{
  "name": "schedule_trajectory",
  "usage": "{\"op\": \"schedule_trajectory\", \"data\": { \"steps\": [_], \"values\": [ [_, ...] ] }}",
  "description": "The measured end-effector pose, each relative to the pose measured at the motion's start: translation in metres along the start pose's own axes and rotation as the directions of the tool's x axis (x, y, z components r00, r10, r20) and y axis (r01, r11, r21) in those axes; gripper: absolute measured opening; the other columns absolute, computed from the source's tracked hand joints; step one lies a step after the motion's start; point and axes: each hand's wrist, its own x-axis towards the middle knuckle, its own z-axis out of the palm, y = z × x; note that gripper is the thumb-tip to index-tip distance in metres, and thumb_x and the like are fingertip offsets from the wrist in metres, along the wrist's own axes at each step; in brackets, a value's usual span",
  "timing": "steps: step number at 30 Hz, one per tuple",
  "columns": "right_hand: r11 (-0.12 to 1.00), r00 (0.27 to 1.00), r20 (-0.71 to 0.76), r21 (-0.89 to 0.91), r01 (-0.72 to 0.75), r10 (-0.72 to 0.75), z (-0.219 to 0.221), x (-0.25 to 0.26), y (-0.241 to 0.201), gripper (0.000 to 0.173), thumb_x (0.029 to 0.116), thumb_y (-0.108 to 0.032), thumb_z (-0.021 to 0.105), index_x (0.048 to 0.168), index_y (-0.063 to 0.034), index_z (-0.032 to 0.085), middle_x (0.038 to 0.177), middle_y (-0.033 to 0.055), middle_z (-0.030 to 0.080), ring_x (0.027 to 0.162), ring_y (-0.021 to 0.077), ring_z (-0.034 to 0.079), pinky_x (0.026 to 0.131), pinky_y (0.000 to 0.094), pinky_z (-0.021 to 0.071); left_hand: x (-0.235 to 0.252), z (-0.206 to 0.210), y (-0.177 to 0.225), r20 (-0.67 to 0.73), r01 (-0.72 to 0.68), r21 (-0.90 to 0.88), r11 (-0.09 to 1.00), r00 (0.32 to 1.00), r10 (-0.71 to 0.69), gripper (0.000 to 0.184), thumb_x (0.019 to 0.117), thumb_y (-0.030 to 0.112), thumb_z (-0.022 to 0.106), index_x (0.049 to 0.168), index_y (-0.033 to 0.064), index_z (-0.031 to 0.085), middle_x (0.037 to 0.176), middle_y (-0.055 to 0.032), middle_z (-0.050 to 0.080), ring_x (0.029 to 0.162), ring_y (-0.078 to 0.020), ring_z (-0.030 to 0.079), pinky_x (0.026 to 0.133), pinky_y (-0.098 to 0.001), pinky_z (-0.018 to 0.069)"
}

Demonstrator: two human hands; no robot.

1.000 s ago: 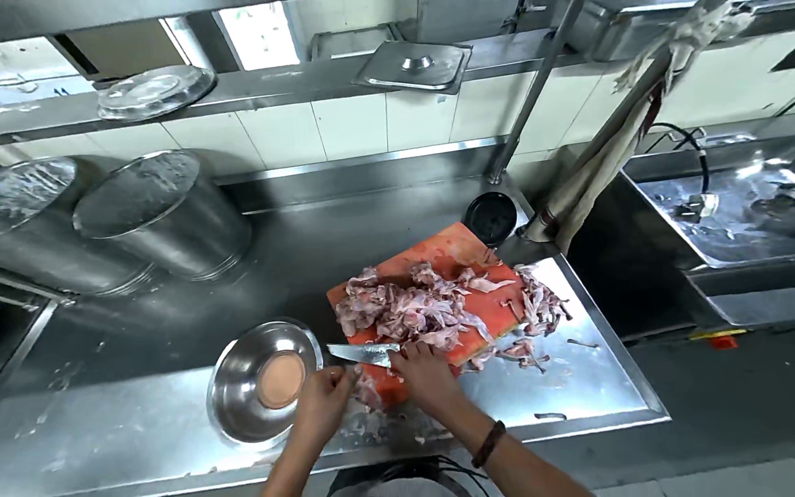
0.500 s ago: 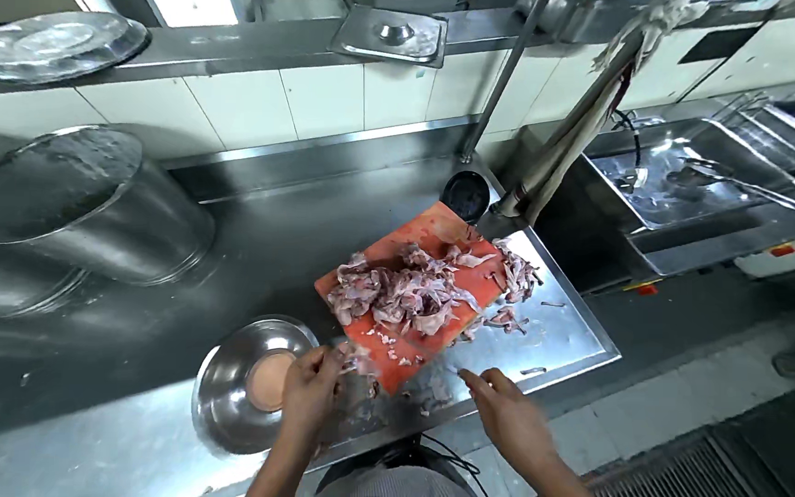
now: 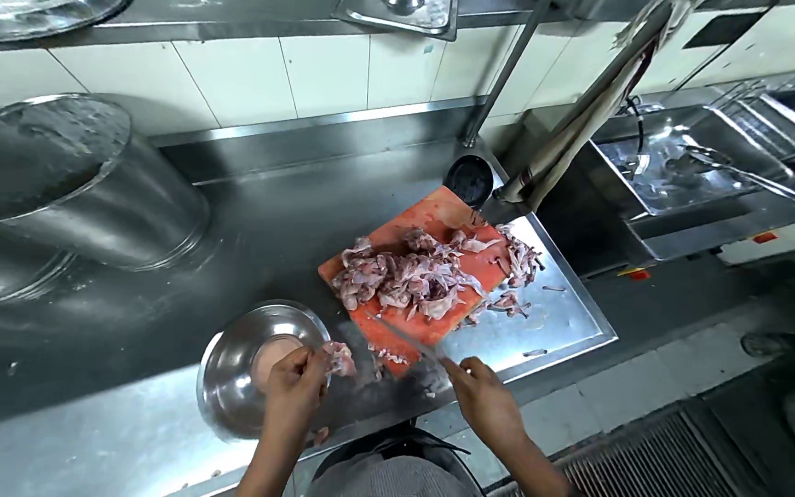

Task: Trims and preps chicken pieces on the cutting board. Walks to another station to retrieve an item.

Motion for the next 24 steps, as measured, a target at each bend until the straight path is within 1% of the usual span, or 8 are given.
{"op": "schedule_trajectory", "data": {
  "steps": [3,7,9,12,15,19,22,24],
  "values": [
    [0.998,0.997,0.077,-0.065,-0.013,0.018,0.008,0.019,-0.006,0.04,0.099,-0.016,0.059,0.133,-0.0351,0.069,0.111,0.0117,0.07,0.096,0.033,0.07,0.075,0.0498,0.0601,0.0,0.003,-0.001,0.056,-0.013,0.024,1.0,0.998,0.012,0.033,0.0953,0.026,0.066,0.068,0.0089,0.06,0.06,-0.0019,0.057,0.049,-0.0108,0.053,0.047,-0.025,0.0471],
    [0.998,0.989,0.134,-0.019,0.067,-0.064,-0.007,-0.01,0.001,0.039,0.0982,-0.018,0.06,0.13,-0.0379,0.07,0.107,0.011,0.07,0.091,0.0318,0.071,0.071,0.0502,0.0607,0.004,0.0,-0.005,0.074,-0.05,0.079,0.996,0.996,0.044,0.037,0.0937,0.032,0.068,0.065,0.0115,0.058,0.057,-0.0002,0.053,0.047,-0.0114,0.051,0.046,-0.0264,0.0465],
    [0.998,0.994,0.085,0.027,0.064,-0.066,-0.015,-0.024,0.013,0.036,0.0973,-0.021,0.062,0.128,-0.038,0.072,0.106,0.0091,0.071,0.088,0.0294,0.071,0.069,0.05,0.0611,0.006,-0.003,-0.008,0.066,-0.052,0.076,0.996,0.997,0.047,0.038,0.0943,0.032,0.068,0.065,0.0115,0.057,0.056,-0.0006,0.051,0.046,-0.0119,0.051,0.046,-0.0267,0.0462],
    [0.998,1.0,-0.012,0.063,-0.026,0.026,-0.008,-0.032,0.032,0.035,0.0985,-0.021,0.061,0.13,-0.0324,0.072,0.107,0.0105,0.07,0.086,0.0285,0.071,0.068,0.0502,0.0614,0.005,-0.005,-0.01,0.04,-0.045,0.069,0.997,0.998,0.043,0.037,0.0941,0.03,0.067,0.064,0.0114,0.056,0.056,-0.0007,0.052,0.046,-0.0113,0.051,0.046,-0.0262,0.0462],
    [0.999,1.0,0.016,0.04,-0.021,0.02,0.008,-0.037,0.038,0.036,0.0979,-0.019,0.062,0.129,-0.0325,0.072,0.109,0.0119,0.07,0.087,0.0306,0.071,0.068,0.0512,0.0612,0.004,-0.003,-0.009,0.016,-0.039,0.086,0.996,0.999,0.038,0.038,0.0954,0.028,0.066,0.064,0.0112,0.055,0.057,-0.0014,0.053,0.046,-0.0115,0.051,0.046,-0.0254,0.0454],
    [0.988,0.987,0.091,0.095,0.121,-0.129,0.006,-0.043,0.027,0.034,0.097,-0.023,0.063,0.126,-0.0376,0.073,0.105,0.007,0.071,0.086,0.0272,0.071,0.067,0.0484,0.0611,0.002,0.004,-0.003,-0.028,-0.025,0.108,0.994,0.999,0.029,0.035,0.0964,0.026,0.065,0.066,0.0097,0.058,0.059,-0.0025,0.056,0.049,-0.0125,0.053,0.047,-0.0262,0.0474],
    [0.979,0.993,0.043,0.179,0.099,-0.109,0.001,-0.027,0.033,0.037,0.0965,-0.02,0.062,0.13,-0.0334,0.072,0.105,0.0083,0.071,0.085,0.0256,0.071,0.068,0.0467,0.0617,-0.001,0.023,0.002,-0.028,-0.026,0.096,0.995,0.999,0.029,0.033,0.0958,0.026,0.065,0.067,0.0106,0.06,0.06,-0.0013,0.056,0.049,-0.0117,0.054,0.048,-0.0261,0.0484],
    [0.978,0.997,0.045,0.203,0.055,-0.066,0.001,-0.012,0.039,0.041,0.0968,-0.018,0.06,0.134,-0.0309,0.07,0.107,0.0106,0.07,0.085,0.026,0.071,0.068,0.0468,0.0617,-0.004,0.039,0.002,0.028,-0.022,0.053,0.998,0.999,0.02,0.03,0.098,0.026,0.063,0.073,0.009,0.065,0.064,-0.0013,0.06,0.053,-0.0115,0.057,0.052,-0.0267,0.0517]
  ]
}}
